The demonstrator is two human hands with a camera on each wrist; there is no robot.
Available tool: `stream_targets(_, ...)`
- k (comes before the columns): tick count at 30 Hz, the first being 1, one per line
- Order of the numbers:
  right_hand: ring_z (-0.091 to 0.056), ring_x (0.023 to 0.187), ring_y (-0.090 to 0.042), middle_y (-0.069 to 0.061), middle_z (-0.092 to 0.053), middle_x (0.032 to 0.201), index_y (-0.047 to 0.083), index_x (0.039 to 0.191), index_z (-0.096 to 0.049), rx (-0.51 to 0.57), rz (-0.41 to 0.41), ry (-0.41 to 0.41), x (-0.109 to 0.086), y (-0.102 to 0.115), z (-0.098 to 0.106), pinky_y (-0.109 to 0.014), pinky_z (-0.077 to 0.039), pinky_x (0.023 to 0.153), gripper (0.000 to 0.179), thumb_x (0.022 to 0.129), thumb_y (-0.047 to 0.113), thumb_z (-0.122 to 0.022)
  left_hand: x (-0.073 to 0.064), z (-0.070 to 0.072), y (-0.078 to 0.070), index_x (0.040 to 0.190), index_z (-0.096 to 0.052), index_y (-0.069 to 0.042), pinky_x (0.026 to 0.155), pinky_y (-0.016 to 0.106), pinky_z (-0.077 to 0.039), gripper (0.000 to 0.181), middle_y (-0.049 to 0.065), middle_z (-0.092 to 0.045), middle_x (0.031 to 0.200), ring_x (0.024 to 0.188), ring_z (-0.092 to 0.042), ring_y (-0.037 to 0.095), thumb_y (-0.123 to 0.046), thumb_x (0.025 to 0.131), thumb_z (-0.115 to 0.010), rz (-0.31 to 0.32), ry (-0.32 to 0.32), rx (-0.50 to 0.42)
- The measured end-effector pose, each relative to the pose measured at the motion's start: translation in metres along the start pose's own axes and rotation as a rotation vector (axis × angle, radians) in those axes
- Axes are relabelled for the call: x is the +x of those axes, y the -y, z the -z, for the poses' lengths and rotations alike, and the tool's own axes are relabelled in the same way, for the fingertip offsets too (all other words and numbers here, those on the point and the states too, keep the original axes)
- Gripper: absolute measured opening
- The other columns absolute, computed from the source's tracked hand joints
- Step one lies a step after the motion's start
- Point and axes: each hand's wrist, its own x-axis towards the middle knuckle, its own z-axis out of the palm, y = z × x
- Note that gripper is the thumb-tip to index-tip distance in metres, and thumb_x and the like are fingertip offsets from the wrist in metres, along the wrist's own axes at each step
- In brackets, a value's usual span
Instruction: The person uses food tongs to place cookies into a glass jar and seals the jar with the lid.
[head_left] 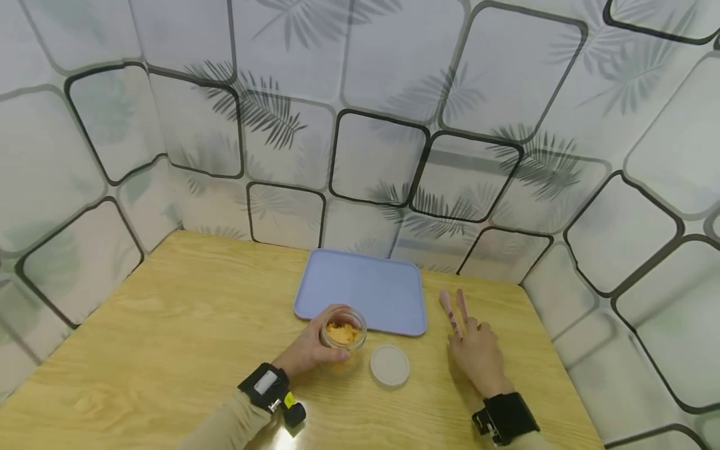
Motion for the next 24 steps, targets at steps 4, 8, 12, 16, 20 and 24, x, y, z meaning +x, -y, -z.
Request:
stream_targets(4, -0.059, 0.082, -0.034, -0.026, -0.058, 0.103, -0.007, 0.116, -0.058, 0.135, 0.265, -0.057, -0.013, 0.038, -0.002, -0.046, -0.054, 0.061, 0.048, 0.078, 0.015, -0.078, -0.005, -0.002, 0.002, 0.138, -0.042, -0.004, 0.102, 0.023, -0.039, 0.072, 0.03, -0.054, 0.122, 0.117, -0.047, 0.038, -0.001, 0.075, -0.077, 0.007, 0.0, 0.019)
stream_targets(8, -0.057, 0.102, -0.027, -0.012, -0.058, 0.115, 0.005, 0.123, -0.059, 0.192, 0.319, 0.217, -0.028, 0.07, -0.003, -0.045, -0.055, 0.074, 0.056, 0.083, 0.042, -0.072, -0.002, -0.009, 0.003, 0.14, -0.042, -0.006, 0.1, 0.023, -0.04, 0.073, 0.025, -0.053, 0.125, 0.119, -0.047, 0.036, -0.002, 0.076, -0.077, 0.035, 0.008, 0.025)
stream_targets(12, -0.052, 0.105, -0.027, -0.01, -0.052, 0.122, 0.014, 0.135, -0.053, 0.162, 0.302, 0.425, -0.026, 0.083, -0.01, -0.044, -0.053, 0.07, 0.076, 0.076, 0.058, -0.071, 0.009, -0.016, 0.005, 0.141, -0.04, -0.009, 0.1, 0.026, -0.04, 0.074, 0.022, -0.054, 0.127, 0.12, -0.046, 0.034, -0.003, 0.077, -0.076, 0.048, 0.017, 0.035)
stream_targets(16, -0.052, 0.092, -0.022, -0.008, -0.055, 0.11, 0.015, 0.134, -0.054, 0.121, 0.282, 0.465, -0.013, 0.082, -0.02, -0.037, -0.049, 0.063, 0.075, 0.073, 0.054, -0.073, 0.016, -0.02, 0.008, 0.141, -0.04, -0.009, 0.1, 0.027, -0.041, 0.074, 0.022, -0.054, 0.127, 0.12, -0.047, 0.034, -0.003, 0.077, -0.076, 0.044, 0.028, 0.048)
stream_targets(20, -0.054, 0.084, -0.021, -0.01, -0.06, 0.105, 0.011, 0.131, -0.058, 0.111, 0.189, 0.31, 0.004, 0.082, -0.012, -0.033, -0.048, 0.06, 0.064, 0.08, 0.046, -0.068, 0.017, -0.019, 0.007, 0.14, -0.041, -0.01, 0.1, 0.029, -0.041, 0.074, 0.021, -0.055, 0.126, 0.119, -0.048, 0.032, -0.005, 0.076, -0.078, 0.045, 0.028, 0.076)
stream_targets(24, -0.056, 0.093, -0.025, -0.015, -0.059, 0.118, 0.01, 0.138, -0.053, 0.25, 0.254, 0.149, 0.025, 0.099, 0.013, -0.038, -0.051, 0.063, 0.059, 0.085, 0.031, -0.068, 0.016, -0.018, 0.003, 0.139, -0.042, -0.01, 0.102, 0.034, -0.04, 0.073, 0.017, -0.055, 0.128, 0.119, -0.048, 0.029, -0.008, 0.076, -0.078, 0.055, 0.026, 0.079)
